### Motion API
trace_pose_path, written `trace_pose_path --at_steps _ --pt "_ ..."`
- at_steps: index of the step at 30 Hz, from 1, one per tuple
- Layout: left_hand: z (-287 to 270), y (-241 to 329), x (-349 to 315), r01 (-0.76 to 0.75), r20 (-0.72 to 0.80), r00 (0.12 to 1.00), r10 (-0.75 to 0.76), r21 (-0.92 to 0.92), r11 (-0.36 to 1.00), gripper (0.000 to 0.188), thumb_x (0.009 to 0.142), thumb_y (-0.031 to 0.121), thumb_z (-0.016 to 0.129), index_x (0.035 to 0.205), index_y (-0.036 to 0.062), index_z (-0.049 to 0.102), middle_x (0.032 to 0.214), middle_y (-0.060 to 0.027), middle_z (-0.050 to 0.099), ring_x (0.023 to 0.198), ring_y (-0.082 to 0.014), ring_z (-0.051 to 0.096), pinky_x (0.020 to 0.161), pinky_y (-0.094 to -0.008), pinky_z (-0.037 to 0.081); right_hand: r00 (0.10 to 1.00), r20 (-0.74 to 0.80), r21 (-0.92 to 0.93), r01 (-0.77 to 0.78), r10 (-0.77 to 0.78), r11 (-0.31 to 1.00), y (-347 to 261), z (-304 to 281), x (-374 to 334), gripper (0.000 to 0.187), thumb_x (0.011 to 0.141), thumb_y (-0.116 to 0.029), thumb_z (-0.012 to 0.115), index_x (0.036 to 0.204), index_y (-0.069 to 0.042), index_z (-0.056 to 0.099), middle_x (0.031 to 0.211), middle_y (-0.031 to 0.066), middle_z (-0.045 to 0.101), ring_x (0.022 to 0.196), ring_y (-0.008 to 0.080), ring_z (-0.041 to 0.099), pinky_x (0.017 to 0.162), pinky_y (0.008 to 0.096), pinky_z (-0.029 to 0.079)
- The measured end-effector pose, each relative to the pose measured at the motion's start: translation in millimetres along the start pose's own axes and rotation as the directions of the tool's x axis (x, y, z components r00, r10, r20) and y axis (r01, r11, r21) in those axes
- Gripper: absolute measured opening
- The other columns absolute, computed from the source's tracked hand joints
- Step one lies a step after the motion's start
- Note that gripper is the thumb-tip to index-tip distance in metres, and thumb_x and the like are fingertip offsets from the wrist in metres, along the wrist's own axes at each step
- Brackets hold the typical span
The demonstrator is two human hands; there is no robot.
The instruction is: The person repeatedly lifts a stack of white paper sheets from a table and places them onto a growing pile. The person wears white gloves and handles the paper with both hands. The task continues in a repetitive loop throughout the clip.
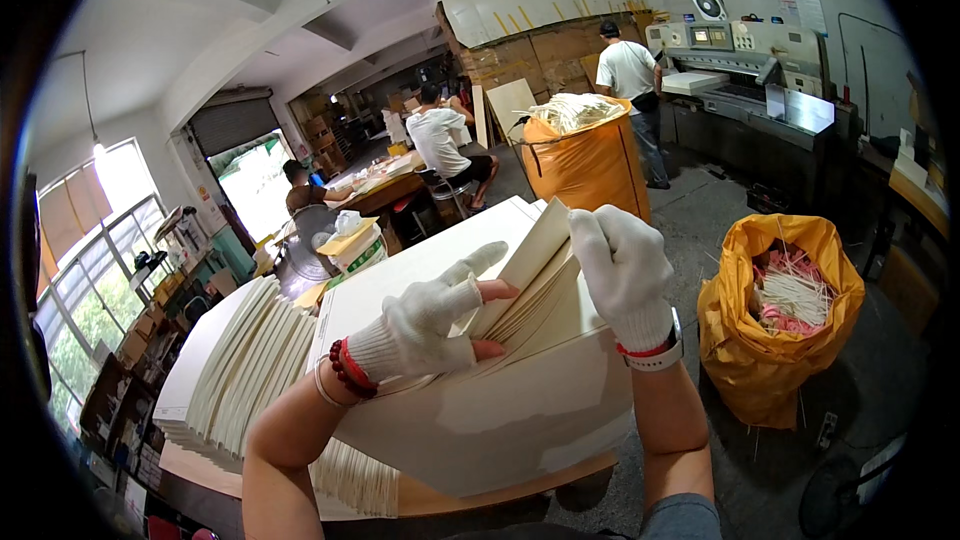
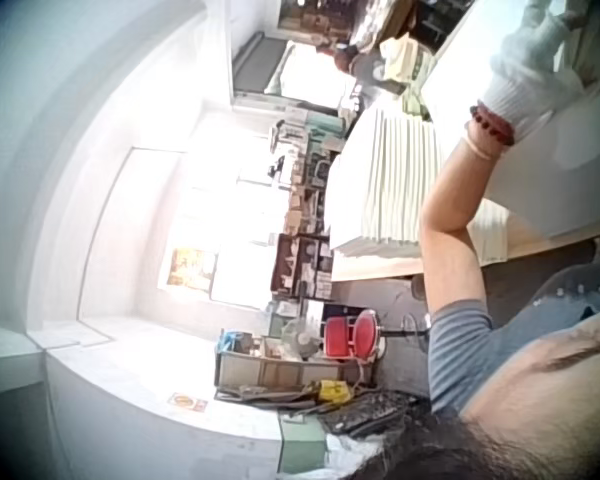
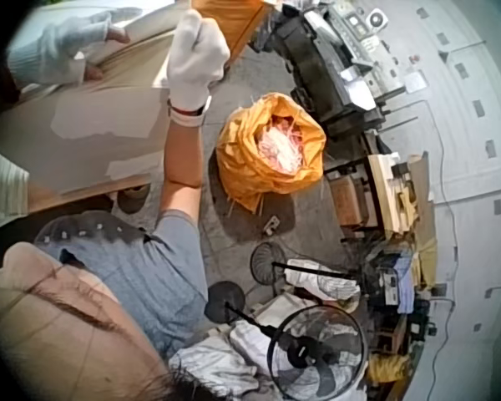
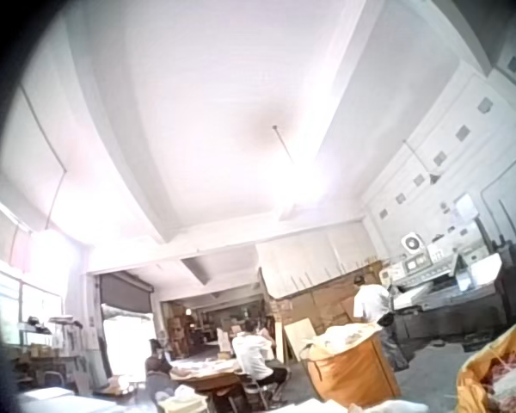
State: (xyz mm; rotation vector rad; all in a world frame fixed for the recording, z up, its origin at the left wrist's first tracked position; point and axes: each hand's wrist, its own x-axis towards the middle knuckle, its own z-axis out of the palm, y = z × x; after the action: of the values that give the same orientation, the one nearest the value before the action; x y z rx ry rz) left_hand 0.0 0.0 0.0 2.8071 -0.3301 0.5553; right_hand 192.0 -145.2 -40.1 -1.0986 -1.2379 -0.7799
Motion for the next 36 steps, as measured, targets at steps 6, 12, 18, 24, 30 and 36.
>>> trace_pose_path --at_steps 6,12,18,24,30,36 --pt "3.8 -0.2 0.2 -0.013 -0.076 0.997 0.011 -0.025 1.000 0.053 0.078 0.005 0.075 0.128 0.0138 0.058 0.144 -0.0203 0.045 0.117 -0.0295 0.060 0.095 -0.0309 0.048 0.992 -0.008 0.072 -0.128 0.129 0.989 -6.3 -0.1 0.9 0.025 0.093 -0.006 0.057 0.071 0.003 0.051 0.056 0.0041 0.040 0.048 0.0116 0.040 0.044 0.0303 0.032" --pt "-17.1 27.1 6.3 0.144 0.143 0.979 -0.142 0.002 0.990 0.043 0.080 0.003 0.066 0.122 0.0098 0.062 0.117 -0.0118 0.064 0.104 -0.0238 0.065 0.087 -0.0299 0.051 0.993 -0.001 0.067 -0.120 0.120 0.990 -3.5 0.6 0.0 0.023 0.094 -0.006 0.057 0.073 0.004 0.053 0.057 0.0040 0.039 0.049 0.0113 0.039 0.044 0.0300 0.032" --pt "-11.3 26.7 5.3 0.164 0.054 0.985 -0.165 0.022 0.986 0.039 0.074 0.015 0.080 0.109 0.0082 0.062 0.140 -0.0178 0.051 0.113 -0.0333 0.062 0.092 -0.0325 0.051 1.000 -0.020 0.011 -0.021 0.021 1.000 -2.0 0.1 -1.1 0.015 0.094 -0.002 0.055 0.080 0.005 0.058 0.058 0.0040 0.042 0.050 0.0113 0.042 0.045 0.0285 0.034" --pt "-10.6 15.3 3.6 0.069 -0.006 0.998 -0.070 -0.019 0.997 0.044 0.071 0.014 0.084 0.110 0.0059 0.066 0.143 -0.0196 0.047 0.120 -0.0316 0.057 0.097 -0.0319 0.047 0.991 0.024 0.079 -0.133 0.132 0.988 -4.3 -2.9 -2.5 0.011 0.093 -0.002 0.055 0.084 0.004 0.059 0.061 0.0043 0.046 0.050 0.0121 0.044 0.046 0.0286 0.036" --pt "-1.5 12.7 1.8 0.041 -0.122 0.992 -0.041 -0.003 0.999 0.045 0.075 0.006 0.076 0.118 0.0087 0.064 0.133 -0.0192 0.056 0.113 -0.0314 0.062 0.090 -0.0308 0.052 0.989 0.131 -0.068 -0.062 0.071 0.996 23.1 -22.6 -3.4 0.026 0.090 -0.023 0.062 0.084 0.001 0.060 0.071 0.0090 0.059 0.058 0.0167 0.057 0.050 0.0286 0.045" --pt "3.1 28.7 -10.2 0.076 -0.181 0.982 -0.063 0.065 0.995 0.056 0.077 0.012 0.075 0.130 0.0108 0.056 0.118 -0.0149 0.065 0.101 -0.0274 0.068 0.083 -0.0334 0.057 0.160 0.811 0.225 -0.973 0.562 -0.048 56.6 -22.1 7.5 0.054 0.099 -0.051 0.044 0.100 0.000 0.063 0.083 0.0087 0.068 0.062 0.0116 0.062 0.052 0.0243 0.051"
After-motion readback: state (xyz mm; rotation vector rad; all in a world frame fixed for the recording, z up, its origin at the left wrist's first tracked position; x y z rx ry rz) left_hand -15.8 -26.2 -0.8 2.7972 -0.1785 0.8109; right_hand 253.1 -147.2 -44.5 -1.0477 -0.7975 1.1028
